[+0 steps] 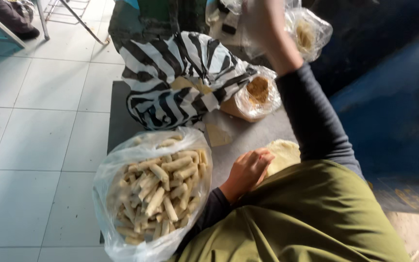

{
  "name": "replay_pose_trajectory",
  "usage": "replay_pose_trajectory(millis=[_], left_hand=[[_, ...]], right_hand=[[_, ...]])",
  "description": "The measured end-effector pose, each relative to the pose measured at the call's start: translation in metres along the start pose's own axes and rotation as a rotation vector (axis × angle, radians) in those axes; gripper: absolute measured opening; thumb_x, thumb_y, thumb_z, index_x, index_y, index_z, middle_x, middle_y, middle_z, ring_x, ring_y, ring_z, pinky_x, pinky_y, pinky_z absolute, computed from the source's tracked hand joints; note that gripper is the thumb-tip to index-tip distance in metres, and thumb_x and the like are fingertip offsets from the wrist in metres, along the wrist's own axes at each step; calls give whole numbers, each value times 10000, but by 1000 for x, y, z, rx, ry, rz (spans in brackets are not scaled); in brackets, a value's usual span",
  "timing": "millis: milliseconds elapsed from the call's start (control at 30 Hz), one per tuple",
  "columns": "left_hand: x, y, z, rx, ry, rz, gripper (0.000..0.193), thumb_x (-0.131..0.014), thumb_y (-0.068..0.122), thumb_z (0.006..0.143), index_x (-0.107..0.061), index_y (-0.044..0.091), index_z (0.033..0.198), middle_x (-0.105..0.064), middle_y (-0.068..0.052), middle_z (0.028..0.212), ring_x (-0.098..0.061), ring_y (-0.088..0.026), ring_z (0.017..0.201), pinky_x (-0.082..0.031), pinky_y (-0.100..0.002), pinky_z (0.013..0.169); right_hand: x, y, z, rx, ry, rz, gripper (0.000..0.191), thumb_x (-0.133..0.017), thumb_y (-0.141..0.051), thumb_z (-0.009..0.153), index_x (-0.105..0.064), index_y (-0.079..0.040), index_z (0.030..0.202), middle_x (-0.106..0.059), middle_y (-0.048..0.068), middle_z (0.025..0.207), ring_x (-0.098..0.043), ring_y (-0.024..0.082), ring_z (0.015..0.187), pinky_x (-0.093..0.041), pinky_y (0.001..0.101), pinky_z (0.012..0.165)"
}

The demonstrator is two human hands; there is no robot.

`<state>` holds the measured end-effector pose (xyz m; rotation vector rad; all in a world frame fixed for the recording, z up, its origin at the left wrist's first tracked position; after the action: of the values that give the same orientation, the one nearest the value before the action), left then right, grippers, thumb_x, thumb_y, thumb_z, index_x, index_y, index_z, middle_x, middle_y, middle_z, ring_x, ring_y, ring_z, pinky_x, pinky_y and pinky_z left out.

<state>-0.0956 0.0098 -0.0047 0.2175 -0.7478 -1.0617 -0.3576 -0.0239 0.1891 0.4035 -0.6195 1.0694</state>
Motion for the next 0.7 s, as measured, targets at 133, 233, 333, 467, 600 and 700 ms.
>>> replay_pose_trajectory(millis=[133, 233, 333, 467, 600, 700], left_hand=[[0, -9, -10, 13, 25, -1, 354, -731, 65, 923, -580, 104, 1241, -605, -60, 1210, -658, -245, 955, -534, -392, 768], [-5, -10, -14, 31, 10, 25, 310, -740, 75, 943, -602, 100, 1219, -612, -48, 1202, -654, -226, 945, -530, -381, 753], [-7, -14, -15, 35, 1, 65, 284, -734, 94, 927, -631, 85, 1191, -626, -39, 1207, -649, -213, 955, -525, -372, 748], [-8, -14, -16, -6, -13, 54, 356, -734, 153, 858, -618, 21, 1168, -618, -110, 1259, -638, -244, 1006, -534, -386, 784], [-14, -18, -20, 14, -16, 71, 354, -745, 168, 873, -626, 23, 1174, -620, -107, 1270, -636, -231, 1012, -535, -383, 806], [-19, -20, -25, 8, -7, 88, 344, -748, 163, 845, -626, 14, 1130, -613, -124, 1242, -631, -253, 999, -536, -400, 820]], right_hand=[[-133, -89, -28, 73, -697, 470, 142, -687, 46, 893, -752, -53, 972, -729, 114, 914, -718, 271, 862, -570, 387, 718], [-254, -87, -75, -62, -1087, 121, 130, -683, -58, 891, -763, -40, 992, -731, 161, 977, -712, 354, 902, -575, 445, 751], [-311, -63, -90, -64, -1032, -94, 218, -700, -192, 860, -767, -37, 998, -730, 194, 1026, -699, 402, 961, -571, 478, 795], [-320, -65, -81, 46, -920, 6, 335, -700, -316, 868, -749, -69, 1088, -722, 178, 1079, -685, 393, 1000, -557, 481, 827], [-309, -66, -71, 20, -920, 113, 423, -714, -415, 860, -744, -107, 1149, -726, 146, 1120, -675, 379, 1038, -549, 475, 856], [-293, -57, -69, -172, -921, 108, 494, -786, -449, 784, -752, -93, 1124, -732, 157, 1092, -689, 358, 1041, -559, 422, 912]])
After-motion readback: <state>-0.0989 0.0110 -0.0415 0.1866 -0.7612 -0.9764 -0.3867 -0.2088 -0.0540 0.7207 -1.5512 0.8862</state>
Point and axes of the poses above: each hand's wrist, its own z-axis towards the middle knuckle, its own x-axis out of the back of the hand, y = z × x, the point moved 9 cm from there along z, towards the middle knuckle
